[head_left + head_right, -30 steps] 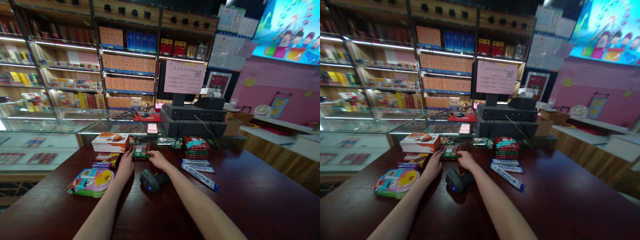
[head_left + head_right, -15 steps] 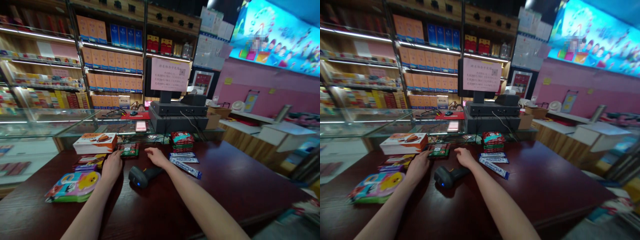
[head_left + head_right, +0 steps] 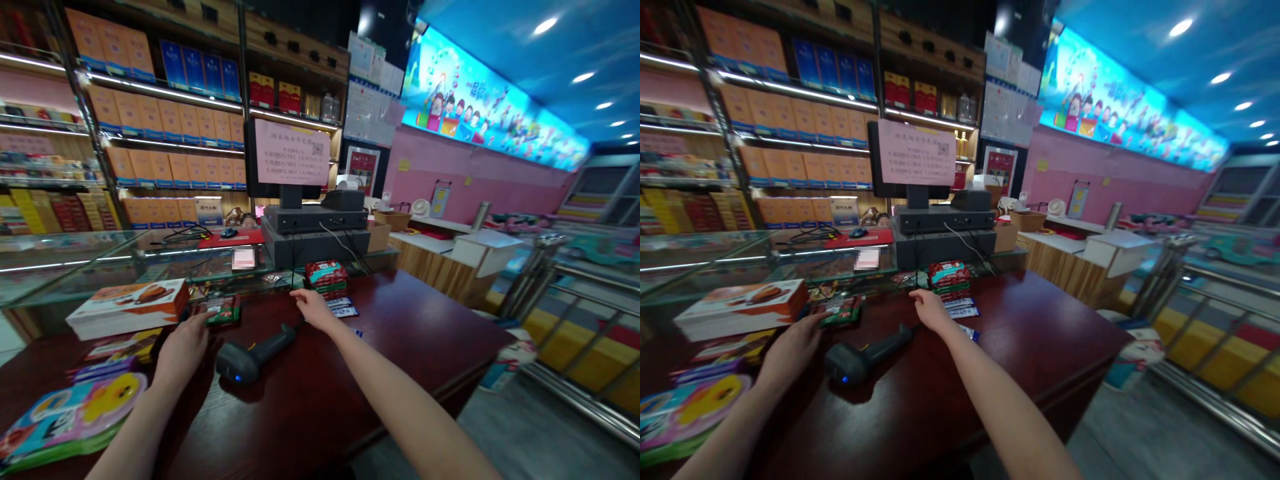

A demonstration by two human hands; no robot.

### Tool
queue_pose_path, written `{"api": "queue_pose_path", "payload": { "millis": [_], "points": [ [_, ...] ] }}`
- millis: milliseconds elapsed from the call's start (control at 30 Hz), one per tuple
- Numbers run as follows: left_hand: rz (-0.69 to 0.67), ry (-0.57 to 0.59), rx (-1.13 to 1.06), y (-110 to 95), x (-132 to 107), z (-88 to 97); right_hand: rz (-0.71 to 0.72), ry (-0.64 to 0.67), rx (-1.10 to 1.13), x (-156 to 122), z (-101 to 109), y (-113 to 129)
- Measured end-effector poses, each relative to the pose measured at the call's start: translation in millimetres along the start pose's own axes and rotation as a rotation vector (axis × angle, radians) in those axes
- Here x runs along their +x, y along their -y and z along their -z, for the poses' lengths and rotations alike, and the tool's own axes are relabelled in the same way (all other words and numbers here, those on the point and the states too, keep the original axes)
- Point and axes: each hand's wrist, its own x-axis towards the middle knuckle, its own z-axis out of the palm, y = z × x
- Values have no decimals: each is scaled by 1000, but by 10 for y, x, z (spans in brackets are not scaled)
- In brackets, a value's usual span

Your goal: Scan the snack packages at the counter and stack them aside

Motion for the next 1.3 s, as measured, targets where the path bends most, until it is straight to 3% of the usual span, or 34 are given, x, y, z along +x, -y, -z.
{"api": "queue_pose_path", "payload": {
  "millis": [300, 500, 700, 833, 1100, 1300],
  "points": [
    [-44, 21, -108, 29, 160, 1, -18, -131, -28, -60, 392, -233],
    [-89, 53, -68, -137, 376, 127, -38, -232, -30, -18, 630, -451],
    [-168, 57, -101, -599, 608, 221, -46, -323, -30, -8, 858, -627],
    [-208, 86, -137, -958, 706, 183, -59, -397, -30, 24, 987, -784],
    [-210, 167, -526, -1570, 851, -231, -122, -409, 63, 191, 994, -1157],
    [-160, 206, -687, -1905, 940, -491, -117, -335, 136, 250, 943, -1199]
  ]
}}
